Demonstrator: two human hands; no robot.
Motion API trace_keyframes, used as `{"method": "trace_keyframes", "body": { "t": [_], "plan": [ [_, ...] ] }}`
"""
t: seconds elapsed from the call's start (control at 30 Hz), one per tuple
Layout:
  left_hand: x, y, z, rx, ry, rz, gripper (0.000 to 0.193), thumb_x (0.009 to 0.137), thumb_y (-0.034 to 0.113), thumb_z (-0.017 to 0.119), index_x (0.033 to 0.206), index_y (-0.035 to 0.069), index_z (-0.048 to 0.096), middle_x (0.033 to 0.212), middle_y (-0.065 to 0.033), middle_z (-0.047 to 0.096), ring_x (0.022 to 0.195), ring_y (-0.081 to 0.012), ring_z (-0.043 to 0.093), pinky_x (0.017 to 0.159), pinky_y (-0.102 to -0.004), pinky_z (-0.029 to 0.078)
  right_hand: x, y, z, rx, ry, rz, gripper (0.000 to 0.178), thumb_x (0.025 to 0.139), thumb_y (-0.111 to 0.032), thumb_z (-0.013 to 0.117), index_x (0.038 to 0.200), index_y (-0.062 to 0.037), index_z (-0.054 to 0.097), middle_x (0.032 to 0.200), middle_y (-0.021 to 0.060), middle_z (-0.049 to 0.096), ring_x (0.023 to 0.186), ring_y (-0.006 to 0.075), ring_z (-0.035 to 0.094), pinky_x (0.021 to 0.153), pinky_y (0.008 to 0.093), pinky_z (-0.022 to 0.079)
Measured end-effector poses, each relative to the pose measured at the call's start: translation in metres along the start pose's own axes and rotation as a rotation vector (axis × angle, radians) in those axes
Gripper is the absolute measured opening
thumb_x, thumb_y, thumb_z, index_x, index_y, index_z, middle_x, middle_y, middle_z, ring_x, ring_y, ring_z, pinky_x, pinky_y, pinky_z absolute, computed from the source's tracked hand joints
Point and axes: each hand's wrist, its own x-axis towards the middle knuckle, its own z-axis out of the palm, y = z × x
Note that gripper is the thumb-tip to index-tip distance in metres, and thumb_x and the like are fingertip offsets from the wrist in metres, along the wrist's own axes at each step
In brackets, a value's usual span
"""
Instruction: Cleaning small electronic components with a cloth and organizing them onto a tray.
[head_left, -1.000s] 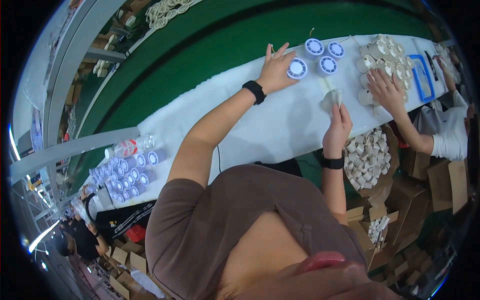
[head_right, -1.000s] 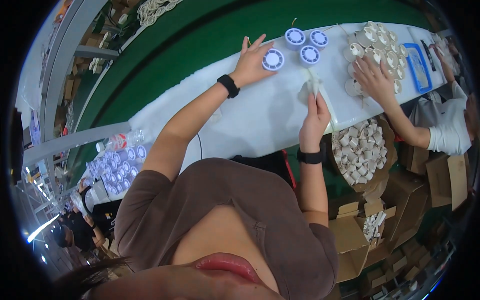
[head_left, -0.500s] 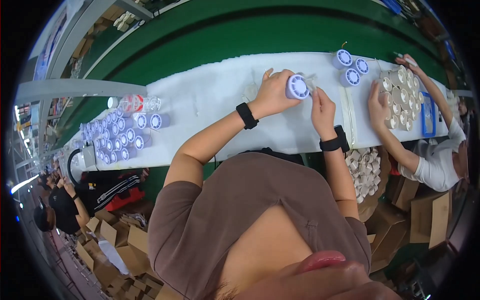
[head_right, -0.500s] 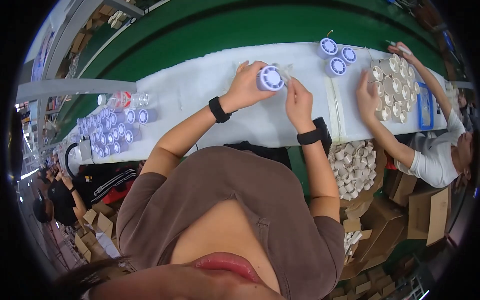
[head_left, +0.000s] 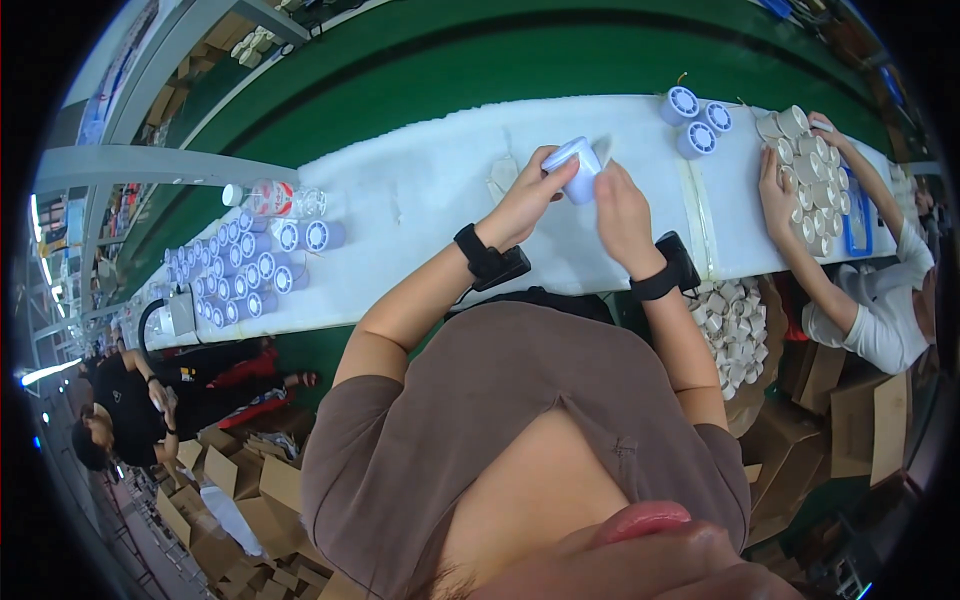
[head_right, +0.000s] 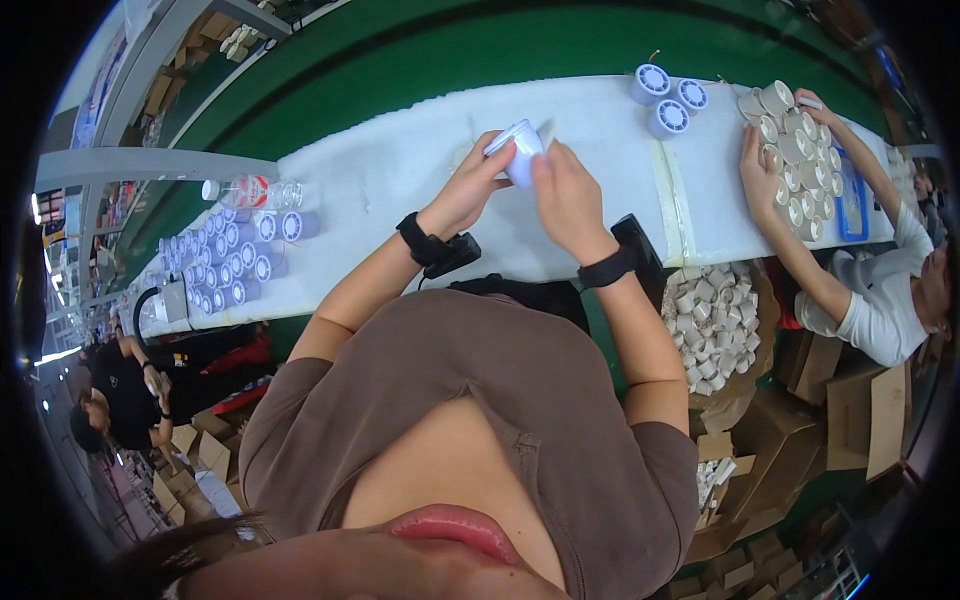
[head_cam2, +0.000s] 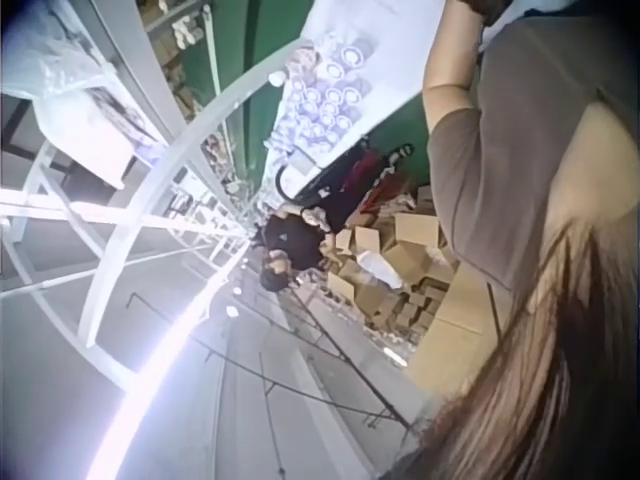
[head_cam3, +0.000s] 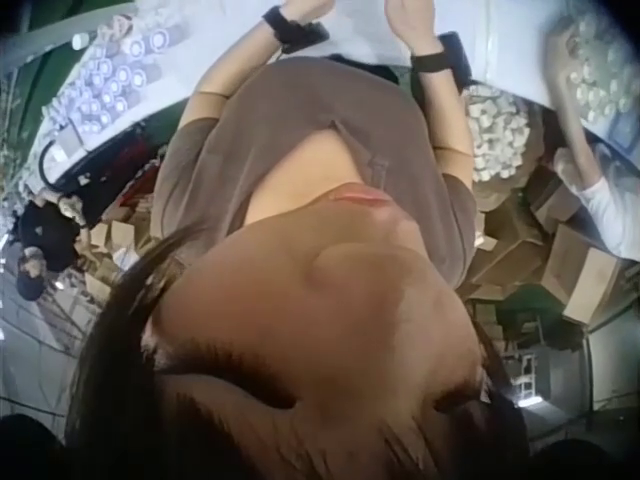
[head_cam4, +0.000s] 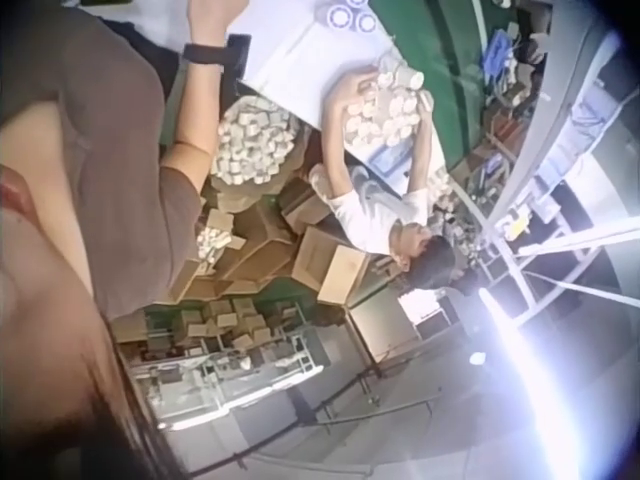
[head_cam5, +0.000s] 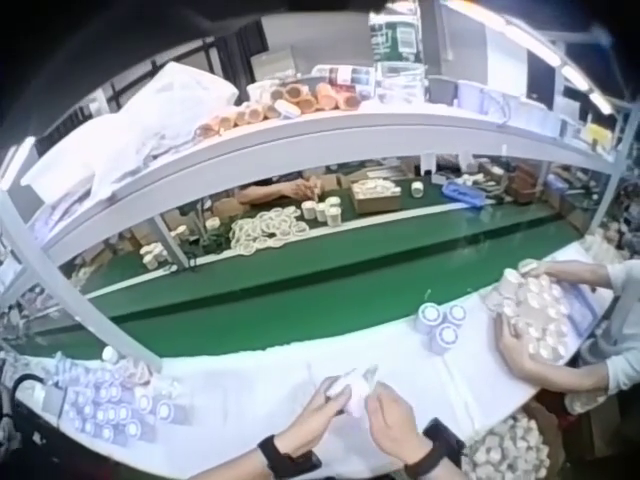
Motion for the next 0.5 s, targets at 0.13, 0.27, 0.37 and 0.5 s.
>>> {"method": "trace_keyframes", "body": {
  "t": [0.13,0.27,0.37,0.5],
  "plan": [
    [-0.008,0.011,0.001,0.216,-0.055,0.144,0.062,0.079,0.050,0.043,0.119,0.004,0.030,0.114,-0.0097,0.039,0.103,-0.0194,0.038,0.089,-0.0434,0.029,-0.009,0.012,-0.003,0.921,-0.206,0.672,0.038,0.089,-0.027,0.031,0.092,0.0044,0.051,0.084,0.0115,0.056,0.074,0.0174,0.055,0.069,0.0277,0.043],
    [-0.005,0.023,-0.001,0.001,-0.115,-0.090,0.058,0.084,0.050,0.030,0.127,0.011,0.024,0.124,-0.0076,0.033,0.115,-0.0227,0.031,0.090,-0.0486,0.027,-0.004,0.007,-0.018,1.175,-0.033,0.728,0.036,0.089,-0.026,0.030,0.090,0.0025,0.052,0.083,0.0097,0.057,0.072,0.0174,0.054,0.068,0.0274,0.042],
    [-0.011,0.022,0.005,-0.139,-0.143,-0.273,0.057,0.084,0.052,0.027,0.127,0.014,0.023,0.127,-0.0073,0.031,0.118,-0.0230,0.027,0.091,-0.0516,0.023,-0.003,-0.001,-0.027,0.579,0.160,0.274,0.026,0.085,-0.019,0.037,0.091,0.0016,0.052,0.093,0.0114,0.054,0.082,0.0213,0.052,0.073,0.0316,0.041],
    [-0.014,0.013,0.000,-0.140,-0.189,-0.340,0.053,0.084,0.050,0.028,0.125,0.016,0.028,0.124,-0.0050,0.034,0.117,-0.0214,0.028,0.092,-0.0506,0.023,0.006,-0.022,-0.035,-0.169,-0.029,-0.309,0.026,0.072,-0.008,0.048,0.097,0.0007,0.050,0.105,0.0175,0.047,0.094,0.0284,0.047,0.078,0.0351,0.040]
  ]
}}
